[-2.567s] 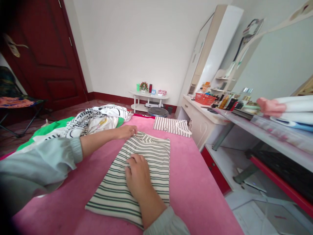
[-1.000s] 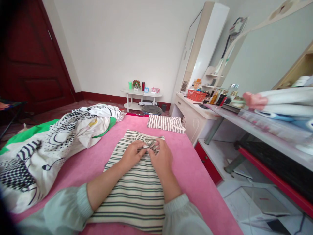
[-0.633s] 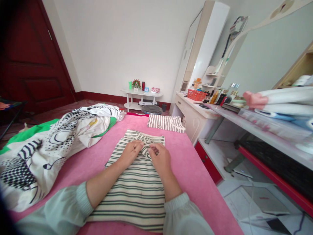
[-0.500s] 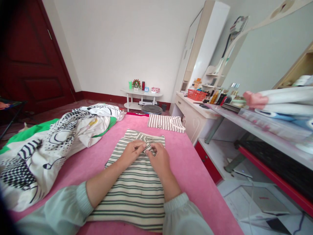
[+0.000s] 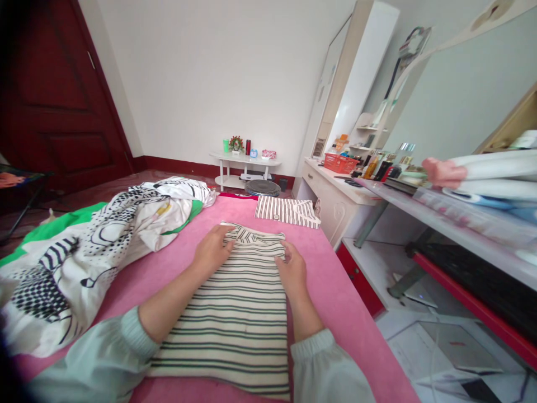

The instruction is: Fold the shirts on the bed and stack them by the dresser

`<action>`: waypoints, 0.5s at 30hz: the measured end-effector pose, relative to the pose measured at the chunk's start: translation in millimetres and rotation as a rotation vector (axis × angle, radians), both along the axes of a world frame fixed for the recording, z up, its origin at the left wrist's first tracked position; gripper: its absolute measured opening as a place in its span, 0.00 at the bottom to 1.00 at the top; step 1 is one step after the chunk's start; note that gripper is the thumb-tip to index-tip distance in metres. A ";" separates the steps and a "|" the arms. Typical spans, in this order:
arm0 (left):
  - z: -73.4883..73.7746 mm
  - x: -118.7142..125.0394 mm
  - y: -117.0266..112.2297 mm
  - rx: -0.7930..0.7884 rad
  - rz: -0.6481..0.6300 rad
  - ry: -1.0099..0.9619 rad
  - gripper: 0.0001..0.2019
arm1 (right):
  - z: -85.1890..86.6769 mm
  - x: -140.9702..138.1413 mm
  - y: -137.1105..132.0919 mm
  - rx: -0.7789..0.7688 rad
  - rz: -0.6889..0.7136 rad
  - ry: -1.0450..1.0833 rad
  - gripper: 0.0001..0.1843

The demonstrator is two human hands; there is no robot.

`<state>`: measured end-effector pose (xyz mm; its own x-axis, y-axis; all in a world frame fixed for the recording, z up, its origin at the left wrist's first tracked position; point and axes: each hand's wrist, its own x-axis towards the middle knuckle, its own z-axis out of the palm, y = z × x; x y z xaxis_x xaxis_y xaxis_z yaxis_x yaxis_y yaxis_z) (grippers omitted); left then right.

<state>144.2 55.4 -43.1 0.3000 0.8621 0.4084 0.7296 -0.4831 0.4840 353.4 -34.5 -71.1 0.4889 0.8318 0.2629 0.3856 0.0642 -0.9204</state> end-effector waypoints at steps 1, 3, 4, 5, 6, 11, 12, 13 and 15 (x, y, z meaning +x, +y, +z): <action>3.5 -7.6 5.5 -0.039 0.098 0.055 0.19 | 0.4 -0.5 -0.3 -0.008 0.006 -0.037 0.27; 7.4 -22.5 16.5 -0.151 0.240 0.131 0.24 | 1.6 -1.4 -0.9 -0.035 -0.035 -0.171 0.25; 7.7 -29.0 21.5 -0.215 0.272 0.153 0.26 | 2.3 -2.1 -1.2 -0.044 -0.066 -0.267 0.25; 7.3 -34.4 25.9 -0.275 0.282 0.170 0.27 | 2.9 -3.0 -1.4 -0.044 -0.093 -0.368 0.25; 6.3 -38.6 29.6 -0.323 0.274 0.187 0.27 | 3.5 -4.1 -1.6 -0.040 -0.109 -0.462 0.25; 2.8 -46.1 38.8 -0.320 0.192 0.210 0.22 | 3.9 -8.9 -2.1 -0.035 -0.111 -0.595 0.24; 2.7 -46.2 40.0 -0.299 0.167 0.194 0.20 | 3.6 -8.8 -2.2 -0.035 -0.121 -0.578 0.24; 2.4 -46.1 41.3 -0.280 0.131 0.169 0.18 | 3.3 -8.2 -2.3 -0.029 -0.127 -0.556 0.22; 1.1 -45.1 44.2 -0.261 0.036 0.081 0.15 | 2.5 -6.3 -2.1 0.002 -0.115 -0.507 0.16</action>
